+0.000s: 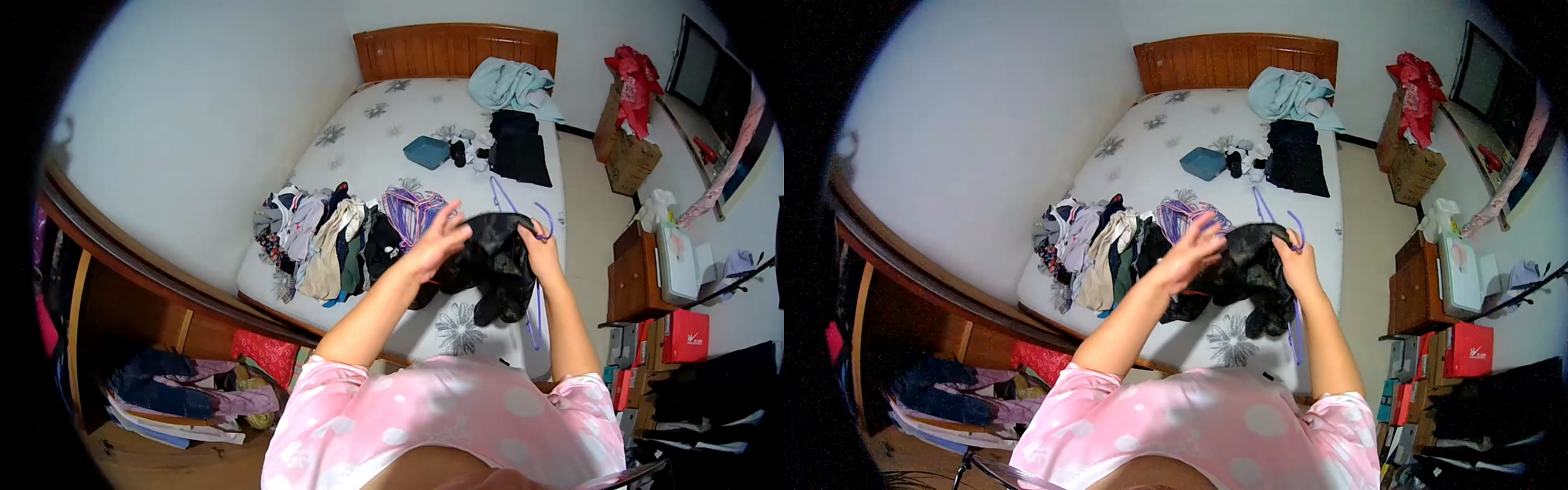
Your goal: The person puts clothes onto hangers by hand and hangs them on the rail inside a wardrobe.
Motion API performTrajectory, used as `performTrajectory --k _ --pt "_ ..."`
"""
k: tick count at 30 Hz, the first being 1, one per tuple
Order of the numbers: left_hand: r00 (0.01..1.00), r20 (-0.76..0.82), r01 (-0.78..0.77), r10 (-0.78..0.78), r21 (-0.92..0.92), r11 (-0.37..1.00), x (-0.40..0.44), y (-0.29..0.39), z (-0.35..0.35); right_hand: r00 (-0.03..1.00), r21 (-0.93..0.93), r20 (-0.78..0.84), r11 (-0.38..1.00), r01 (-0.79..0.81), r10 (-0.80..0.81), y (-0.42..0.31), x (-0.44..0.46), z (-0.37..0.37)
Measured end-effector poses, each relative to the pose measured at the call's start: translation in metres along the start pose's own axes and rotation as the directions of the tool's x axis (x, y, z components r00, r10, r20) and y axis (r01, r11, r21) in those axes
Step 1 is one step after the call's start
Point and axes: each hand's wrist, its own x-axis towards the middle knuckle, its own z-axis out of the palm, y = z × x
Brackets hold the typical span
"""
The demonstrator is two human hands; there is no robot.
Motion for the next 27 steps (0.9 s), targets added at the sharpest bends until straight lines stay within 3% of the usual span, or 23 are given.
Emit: performTrajectory --k 3,5,6,9,10,13,15,19,20,24,27 --pt "0.996 0.088 0.019 -0.032 0.149 0.989 -0.008 -0.022 0.013 0.999 0.018 0.044 1.000 0.002 -0.003 0.007 0.004 -0.001" --pt "0.984 0.175 -0.063 0.011 0.296 0.953 -0.017 -0.028 0.023 0.999 0.095 0.046 0.995 -0.001 -0.003 0.001 0.003 0.000" --pt "0.975 0.197 -0.175 0.099 0.419 0.891 -0.017 -0.033 0.026 0.997 0.135 0.075 0.991 0.001 -0.011 -0.002 0.004 -0.001" --pt "0.946 0.169 -0.320 0.277 0.334 0.887 -0.012 -0.037 0.042 0.986 0.104 0.167 0.995 0.000 -0.018 -0.021 0.004 -0.006" --pt "0.947 0.126 -0.319 0.294 0.434 0.842 -0.004 -0.042 0.039 0.982 0.046 0.186 0.999 0.010 -0.018 -0.032 0.001 -0.008" --pt "0.949 -0.085 -0.263 0.304 0.319 0.911 0.017 -0.047 0.031 0.977 0.148 0.215 0.988 -0.046 0.013 -0.042 -0.001 -0.009" --pt "0.920 -0.104 -0.318 0.378 0.368 0.874 0.023 -0.027 0.029 0.965 0.036 0.261 0.999 0.028 -0.036 -0.039 0.004 -0.019" --pt "0.957 -0.042 -0.267 0.286 0.251 0.931 0.026 0.027 0.032 0.981 -0.188 0.191 0.980 0.071 -0.035 -0.039 0.010 -0.033" --pt "0.969 -0.015 -0.237 0.247 0.236 0.943 0.028 0.037 0.031 0.976 -0.121 0.213 0.991 0.064 -0.037 -0.039 0.011 -0.034" --pt "0.988 0.005 -0.152 0.153 0.148 0.977 0.026 0.065 0.040 0.964 -0.216 0.072 0.940 0.265 -0.255 -0.034 0.015 -0.029" --pt "0.991 -0.045 -0.122 0.129 0.130 0.984 0.029 0.069 0.037 0.948 -0.041 -0.032 0.948 0.314 -0.316 -0.043 0.014 -0.017"
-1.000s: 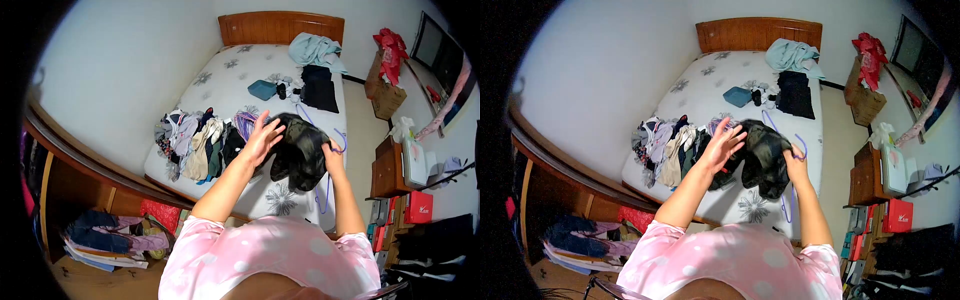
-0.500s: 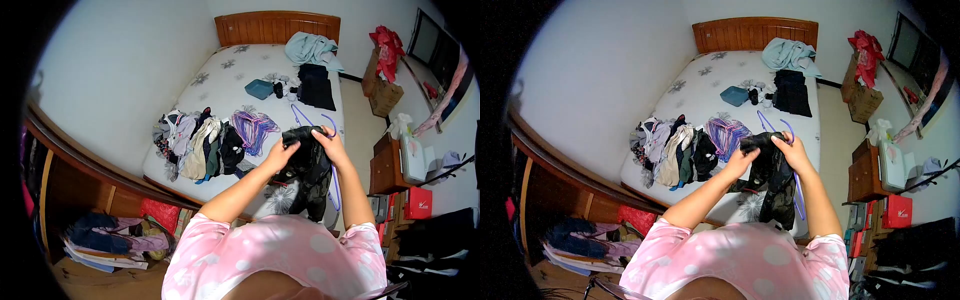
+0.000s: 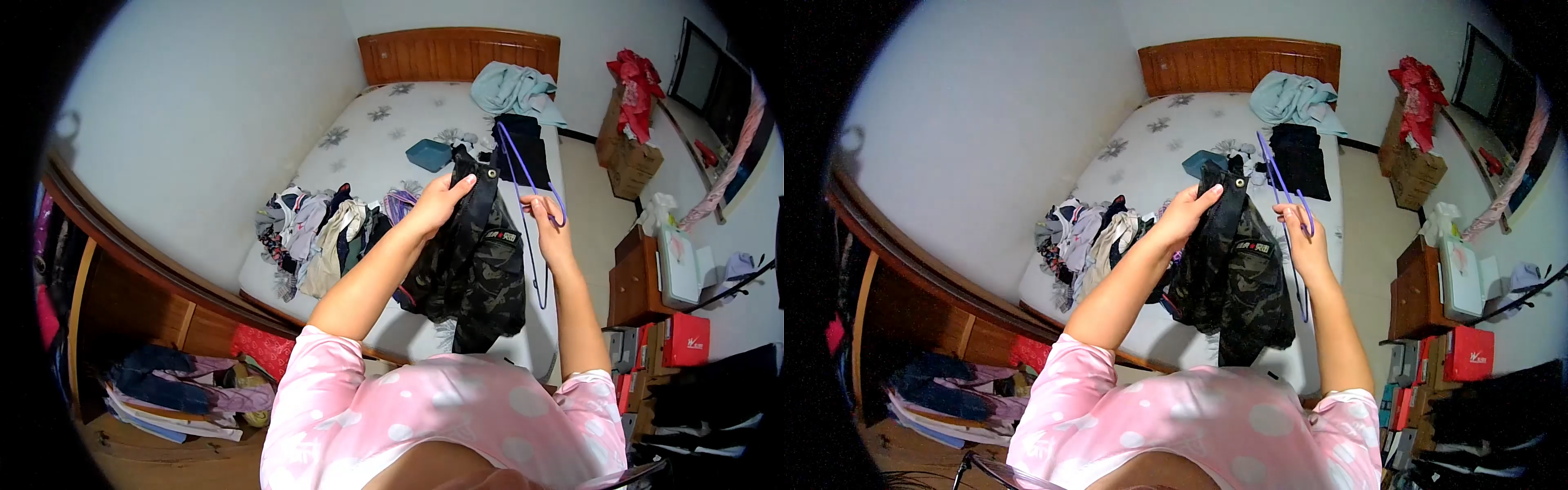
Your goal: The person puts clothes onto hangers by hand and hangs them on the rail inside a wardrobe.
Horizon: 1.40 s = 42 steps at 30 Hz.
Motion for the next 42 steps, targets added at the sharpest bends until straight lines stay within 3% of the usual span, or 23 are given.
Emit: performTrajectory --k 1,5,8,9,10,12,15,18,19,22,26,27,28,33,36,37,38,40,41,42 --pt "1.000 -0.018 -0.004 0.005 0.008 1.000 0.001 -0.001 -0.001 0.999 0.003 -0.007 0.999 -0.053 0.053 -0.007 -0.002 0.002" --pt "0.997 -0.072 0.006 -0.008 -0.027 1.000 0.002 -0.006 -0.004 0.994 0.048 0.113 0.999 -0.017 0.012 -0.020 -0.006 0.018" --pt "0.997 -0.067 -0.030 0.025 -0.079 0.996 0.007 -0.016 -0.003 0.985 -0.068 0.150 0.993 0.096 -0.085 -0.030 -0.014 0.043" --pt "0.995 -0.060 -0.076 0.073 -0.050 0.996 0.008 -0.019 0.000 0.966 -0.258 0.198 0.942 0.216 -0.167 -0.023 -0.013 0.049" --pt "0.995 -0.052 -0.086 0.086 -0.001 0.996 0.009 -0.021 0.002 0.976 -0.353 0.149 0.914 0.200 -0.156 -0.025 -0.016 0.060" --pt "0.978 0.026 -0.209 0.207 0.133 0.969 0.009 -0.023 0.001 0.991 -0.344 0.121 0.935 0.088 -0.049 -0.009 -0.017 0.070" --pt "0.980 0.038 -0.200 0.197 0.234 0.951 0.014 -0.031 -0.015 0.971 -0.301 0.240 0.949 0.090 -0.016 -0.004 -0.015 0.069" --pt "0.984 0.026 -0.177 0.176 0.239 0.955 0.018 -0.038 -0.030 0.946 -0.434 0.321 0.881 0.189 -0.044 0.001 -0.007 0.058" --pt "0.985 0.025 -0.170 0.168 0.195 0.966 0.017 -0.038 -0.032 0.958 -0.380 0.275 0.905 0.192 -0.088 0.001 -0.006 0.056" --pt "0.992 0.016 -0.129 0.128 0.113 0.985 0.010 -0.028 -0.034 0.983 0.133 0.170 0.987 -0.089 0.065 -0.008 0.002 0.050" --pt "0.990 -0.004 -0.138 0.139 0.077 0.987 0.013 -0.031 -0.035 0.975 -0.083 0.206 0.994 -0.072 0.088 -0.009 0.006 0.052" --pt "0.987 0.000 -0.159 0.160 0.091 0.983 0.015 -0.033 -0.034 0.969 -0.250 0.241 0.968 0.006 0.056 -0.021 0.004 0.058" --pt "0.984 -0.006 -0.176 0.178 0.117 0.977 0.016 -0.034 -0.031 0.979 -0.224 0.165 0.962 0.155 -0.119 -0.023 -0.002 0.069" --pt "0.976 -0.062 -0.192 0.209 0.217 0.957 0.018 -0.036 -0.034 0.988 -0.413 0.152 0.906 0.093 -0.032 -0.008 -0.003 0.074" --pt "0.974 -0.104 -0.173 0.199 0.218 0.961 0.019 -0.035 -0.048 0.981 -0.314 0.101 0.941 -0.127 0.167 -0.004 0.005 0.062" --pt "0.982 -0.065 -0.165 0.175 0.141 0.976 0.018 -0.036 -0.053 0.997 -0.172 0.000 0.983 -0.071 0.072 0.004 0.009 0.066" --pt "0.988 -0.024 -0.153 0.155 0.064 0.986 0.018 -0.038 -0.059 0.989 -0.183 -0.028 0.972 -0.145 0.142 0.005 0.011 0.058" --pt "0.956 0.033 -0.275 0.292 0.442 0.854 0.005 -0.036 -0.062 0.984 -0.116 -0.064 0.978 -0.175 0.169 0.015 0.019 0.049" --pt "0.935 0.081 -0.322 0.346 0.604 0.729 -0.002 -0.037 -0.062 0.993 -0.065 -0.064 0.992 -0.108 0.104 0.029 0.024 0.047" --pt "0.966 0.105 -0.244 0.235 0.668 0.703 -0.008 -0.042 -0.065 0.992 -0.101 -0.063 0.988 -0.114 0.108 0.008 0.022 0.045"
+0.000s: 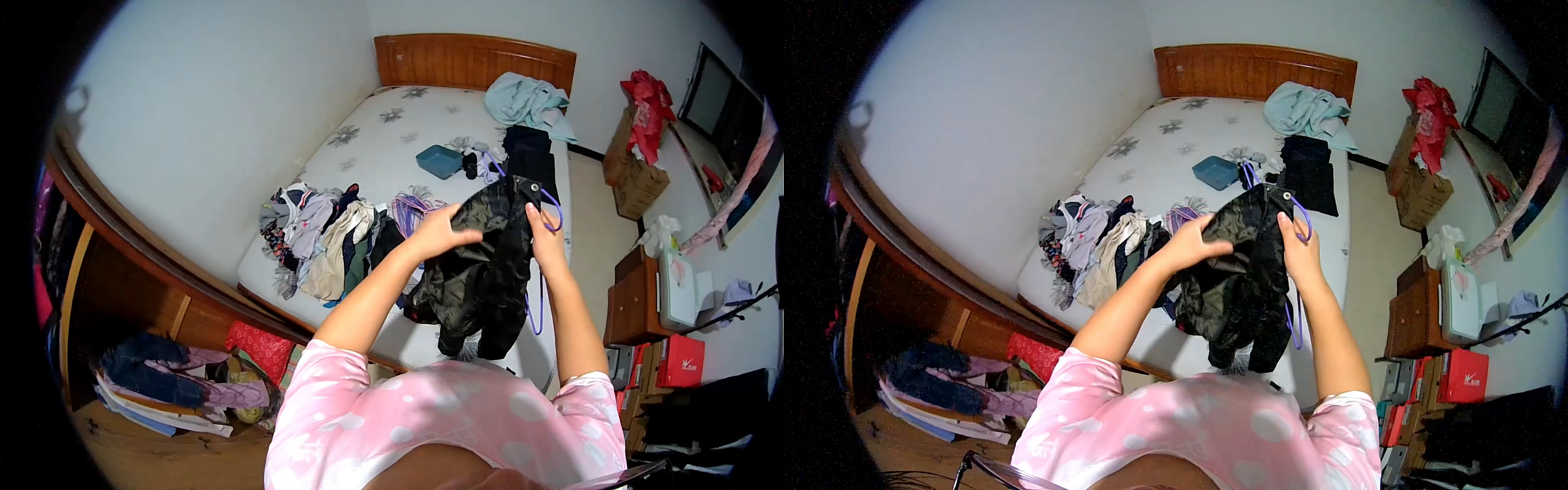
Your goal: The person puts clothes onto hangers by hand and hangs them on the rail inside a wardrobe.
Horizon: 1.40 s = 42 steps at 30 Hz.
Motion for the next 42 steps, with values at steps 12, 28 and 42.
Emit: performTrajectory --k 12,28,42 --pt "0.887 0.011 0.414 -0.463 -0.463 0.784 -0.072 -0.142 0.065 0.990 -0.024 -0.144 1.000 -0.006 0.003 0.012 0.004 -0.030" --pt "0.836 0.061 0.386 -0.545 -0.771 0.506 -0.040 -0.022 0.001 0.988 0.172 -0.061 0.977 -0.127 0.139 0.017 -0.033 -0.090" --pt "0.943 0.063 0.302 -0.327 -0.571 0.763 -0.050 0.000 -0.038 0.838 0.163 0.529 0.953 -0.256 0.134 0.024 -0.052 -0.079"
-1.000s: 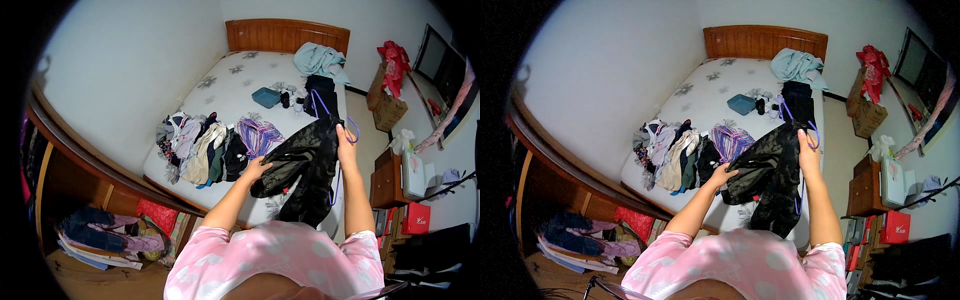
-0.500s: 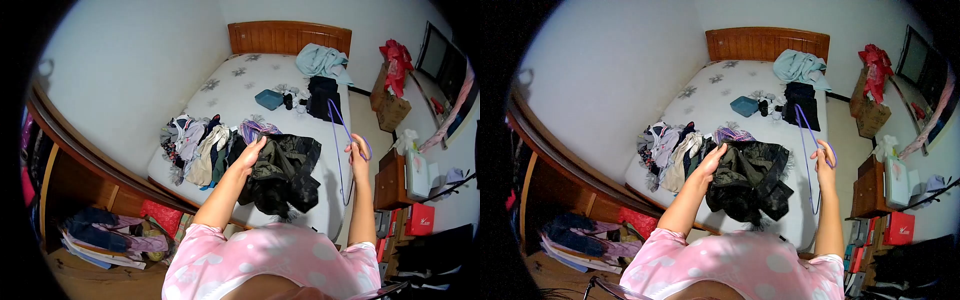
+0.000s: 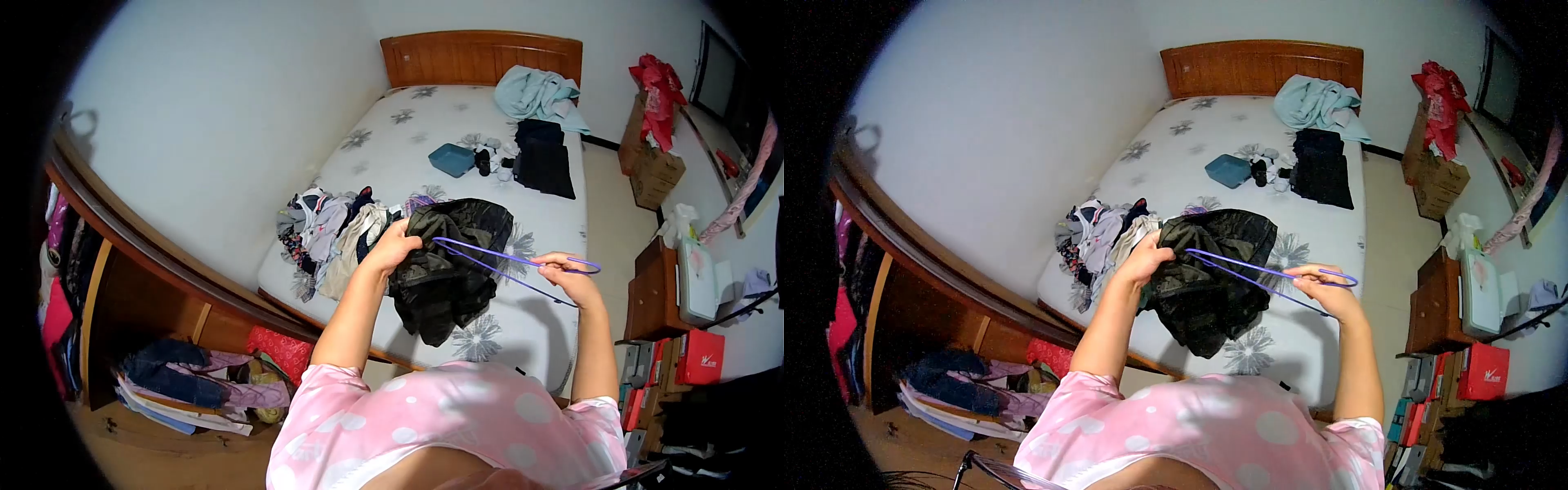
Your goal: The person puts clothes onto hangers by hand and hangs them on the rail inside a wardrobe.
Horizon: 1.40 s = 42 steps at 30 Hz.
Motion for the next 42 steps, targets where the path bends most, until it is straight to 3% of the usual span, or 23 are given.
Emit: performTrajectory --k 3,5,7,8,10,11,13,14,16,18,21,24,25,26,27,28,30,32,34,38,39,40,42 --pt "0.999 -0.023 -0.037 0.039 0.071 0.997 -0.001 -0.004 0.003 0.998 -0.041 0.052 0.999 -0.030 0.032 -0.010 0.010 0.021" --pt "0.973 0.023 -0.221 0.229 0.371 0.902 0.005 -0.018 -0.003 0.993 -0.039 0.102 0.998 -0.048 0.052 -0.016 0.018 0.036" --pt "0.909 0.130 -0.391 0.395 0.590 0.706 0.004 -0.015 0.008 0.996 -0.049 0.093 0.999 -0.001 0.006 -0.013 0.025 0.051" --pt "0.861 0.194 -0.445 0.470 0.734 0.513 -0.001 -0.010 0.019 0.999 0.022 0.042 1.000 0.018 -0.019 -0.006 0.029 0.059" --pt "0.809 0.282 -0.469 0.515 0.839 0.276 -0.008 -0.005 0.045 0.995 0.029 -0.074 0.998 0.062 -0.060 -0.013 0.030 0.079" --pt "0.812 0.302 -0.478 0.500 0.836 0.270 -0.012 -0.002 0.059 0.996 -0.017 -0.054 0.998 0.068 -0.069 -0.012 0.032 0.084" --pt "0.813 0.355 -0.503 0.461 0.828 0.248 -0.018 -0.003 0.082 0.993 0.087 -0.090 0.993 0.079 -0.072 -0.001 0.036 0.094" --pt "0.769 0.399 -0.543 0.499 0.820 0.182 -0.022 -0.004 0.090 0.991 0.161 -0.104 0.981 0.104 -0.088 0.015 0.042 0.097" --pt "0.727 0.325 -0.549 0.605 0.804 0.228 -0.028 -0.008 0.105 0.980 0.203 -0.187 0.974 0.100 -0.062 0.010 0.040 0.096" --pt "0.714 0.348 -0.570 0.608 0.793 0.216 -0.032 -0.020 0.110 0.957 0.257 -0.273 0.952 0.167 -0.094 0.017 0.039 0.092" --pt "0.707 0.343 -0.599 0.618 0.755 0.266 -0.042 -0.028 0.116 0.944 0.293 -0.310 0.933 0.209 -0.114 0.021 0.035 0.083" --pt "0.779 0.366 -0.599 0.509 0.676 0.429 -0.035 -0.037 0.092 0.940 0.200 -0.308 0.956 0.216 -0.148 0.021 0.030 0.075" --pt "0.650 0.333 -0.658 0.683 0.696 0.287 -0.028 -0.023 0.087 0.941 0.156 -0.299 0.965 0.212 -0.159 0.019 0.028 0.074" --pt "0.584 0.304 -0.582 0.753 0.803 0.127 -0.024 -0.007 0.082 0.945 0.140 -0.284 0.968 0.206 -0.160 0.015 0.026 0.073" --pt "0.556 0.266 -0.491 0.788 0.870 0.053 -0.025 0.014 0.082 0.950 0.125 -0.269 0.972 0.200 -0.161 0.010 0.024 0.073" --pt "0.576 0.243 -0.419 0.780 0.908 0.027 -0.021 0.025 0.078 0.953 0.110 -0.255 0.974 0.196 -0.163 0.008 0.022 0.073" --pt "0.632 0.396 -0.453 0.667 0.886 -0.097 -0.002 0.031 0.059 0.959 0.034 -0.211 0.979 0.201 -0.189 0.008 0.019 0.067" --pt "0.767 0.469 -0.478 0.438 0.873 -0.097 0.011 0.024 0.042 0.957 0.002 -0.163 0.970 0.241 -0.238 0.003 0.015 0.064" --pt "0.697 0.547 -0.583 0.464 0.809 -0.078 0.014 0.017 0.044 0.942 0.018 -0.121 0.948 0.317 -0.312 -0.013 0.010 0.064" --pt "0.810 0.486 -0.550 0.330 0.824 0.136 0.001 0.004 0.081 0.967 -0.105 -0.159 0.977 0.185 -0.200 -0.028 0.006 0.079" --pt "0.772 0.493 -0.600 0.401 0.774 0.202 0.002 -0.009 0.088 0.944 -0.247 -0.130 0.932 0.266 -0.304 -0.025 0.009 0.086" --pt "0.732 0.491 -0.648 0.473 0.715 0.261 0.003 -0.018 0.093 0.952 -0.411 -0.118 0.886 0.213 -0.284 -0.024 0.008 0.090" --pt "0.773 0.433 -0.597 0.463 0.743 0.302 0.005 -0.018 0.095 0.949 -0.356 -0.149 0.910 0.211 -0.278 -0.029 0.011 0.093"
